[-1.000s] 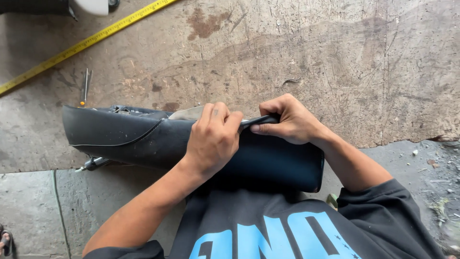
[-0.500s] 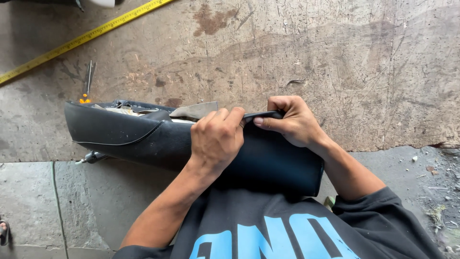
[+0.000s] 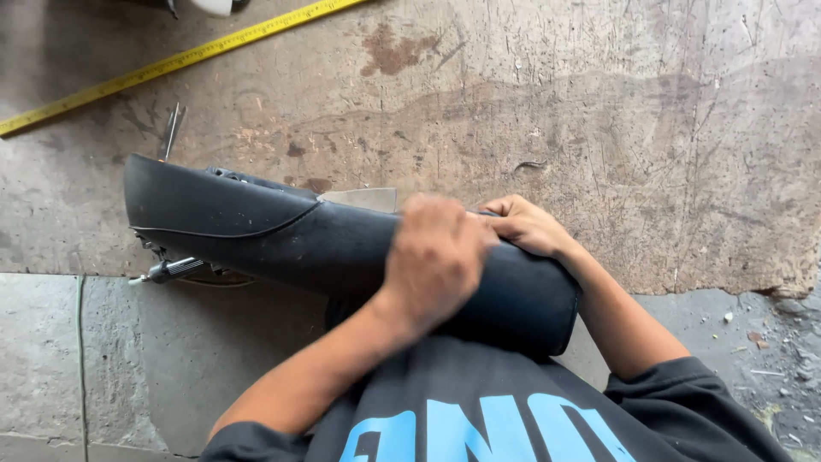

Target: Reupholstering a motorcycle seat by stretching a vinyl cover over the frame and securing it with a pneumatic stapler.

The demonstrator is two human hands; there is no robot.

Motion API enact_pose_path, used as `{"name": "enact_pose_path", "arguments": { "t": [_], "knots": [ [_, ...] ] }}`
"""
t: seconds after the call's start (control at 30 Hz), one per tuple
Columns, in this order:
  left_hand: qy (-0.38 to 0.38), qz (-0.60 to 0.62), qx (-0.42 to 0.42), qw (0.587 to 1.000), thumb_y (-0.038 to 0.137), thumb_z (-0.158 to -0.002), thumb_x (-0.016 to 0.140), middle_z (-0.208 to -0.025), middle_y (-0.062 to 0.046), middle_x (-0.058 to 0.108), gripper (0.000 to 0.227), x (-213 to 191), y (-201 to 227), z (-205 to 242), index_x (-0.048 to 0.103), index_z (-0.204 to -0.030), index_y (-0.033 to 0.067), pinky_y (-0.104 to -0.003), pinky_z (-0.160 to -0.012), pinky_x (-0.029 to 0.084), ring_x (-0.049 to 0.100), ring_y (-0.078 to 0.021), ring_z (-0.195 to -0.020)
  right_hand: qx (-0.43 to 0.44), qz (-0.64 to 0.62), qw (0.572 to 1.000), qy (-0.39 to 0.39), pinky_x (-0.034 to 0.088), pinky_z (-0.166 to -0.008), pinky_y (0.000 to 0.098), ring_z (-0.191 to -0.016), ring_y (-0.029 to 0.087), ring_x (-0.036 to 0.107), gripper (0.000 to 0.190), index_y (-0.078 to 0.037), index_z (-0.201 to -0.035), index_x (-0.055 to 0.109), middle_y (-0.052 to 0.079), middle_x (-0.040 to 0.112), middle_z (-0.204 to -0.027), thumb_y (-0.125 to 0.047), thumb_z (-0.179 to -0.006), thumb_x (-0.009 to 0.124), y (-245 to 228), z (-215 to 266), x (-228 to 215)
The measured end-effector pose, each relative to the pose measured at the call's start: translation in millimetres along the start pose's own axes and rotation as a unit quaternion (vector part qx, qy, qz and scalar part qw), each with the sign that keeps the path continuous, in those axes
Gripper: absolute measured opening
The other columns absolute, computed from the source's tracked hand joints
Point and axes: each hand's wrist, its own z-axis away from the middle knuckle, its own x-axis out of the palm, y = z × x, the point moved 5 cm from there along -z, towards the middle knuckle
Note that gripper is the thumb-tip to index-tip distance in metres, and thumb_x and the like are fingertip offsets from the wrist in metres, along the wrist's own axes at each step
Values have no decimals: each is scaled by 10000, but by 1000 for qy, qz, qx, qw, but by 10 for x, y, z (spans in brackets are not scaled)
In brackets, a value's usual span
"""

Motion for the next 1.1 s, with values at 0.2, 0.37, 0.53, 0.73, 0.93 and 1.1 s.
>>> {"name": "enact_pose_path", "arguments": {
  "t": [0.2,0.37,0.53,0.73,0.93,1.1],
  "knots": [
    [-32,-23,25,999,492,-1111,228,-1118,-272,583,703,217,291,268,638,-1176,-76,-574,-1091,440,596,-436,-1081,39,-62,992,-98,329,-499,220,-539,30,395,435,-194,-613,570,-100,493,-556,-323,-993,737,196,-57,61],
    [-38,9,16,999,519,-1092,237,-970,-233,574,705,354,228,122,645,-1044,-54,-542,-920,471,570,-407,-914,-103,-84,975,-178,439,-532,271,-613,65,419,372,-116,-700,706,-54,573,-621,-324,-1007,685,489,-177,-36],
    [-62,7,15,998,469,-1094,307,-870,-194,558,602,379,218,46,637,-919,-3,-526,-792,459,561,-394,-817,-518,68,831,-192,490,-577,319,-584,180,522,547,-19,-876,695,23,547,-693,-438,-1114,437,259,-80,-9],
    [-120,-7,54,991,605,-1014,319,-1105,-323,552,783,721,733,232,634,-1168,-95,-740,-1042,371,524,-528,-1071,109,-94,984,-108,374,-488,209,-536,39,442,439,-128,-672,610,-86,614,-651,-317,-1066,651,896,-237,-51],
    [-57,47,0,997,493,-1081,283,-810,-215,499,614,934,663,135,581,-880,-5,-611,-885,462,550,-448,-805,125,-80,987,-70,257,-437,188,-464,38,369,385,-103,-629,610,-39,564,-550,-180,-1002,666,720,-257,-171],
    [-97,67,21,993,535,-1037,367,-940,-202,594,572,727,494,98,645,-1006,36,-586,-897,446,599,-439,-968,70,-131,986,-69,222,-380,159,-384,-8,338,347,-120,-645,620,-84,490,-485,-178,-985,659,718,-165,-109]
  ]
}}
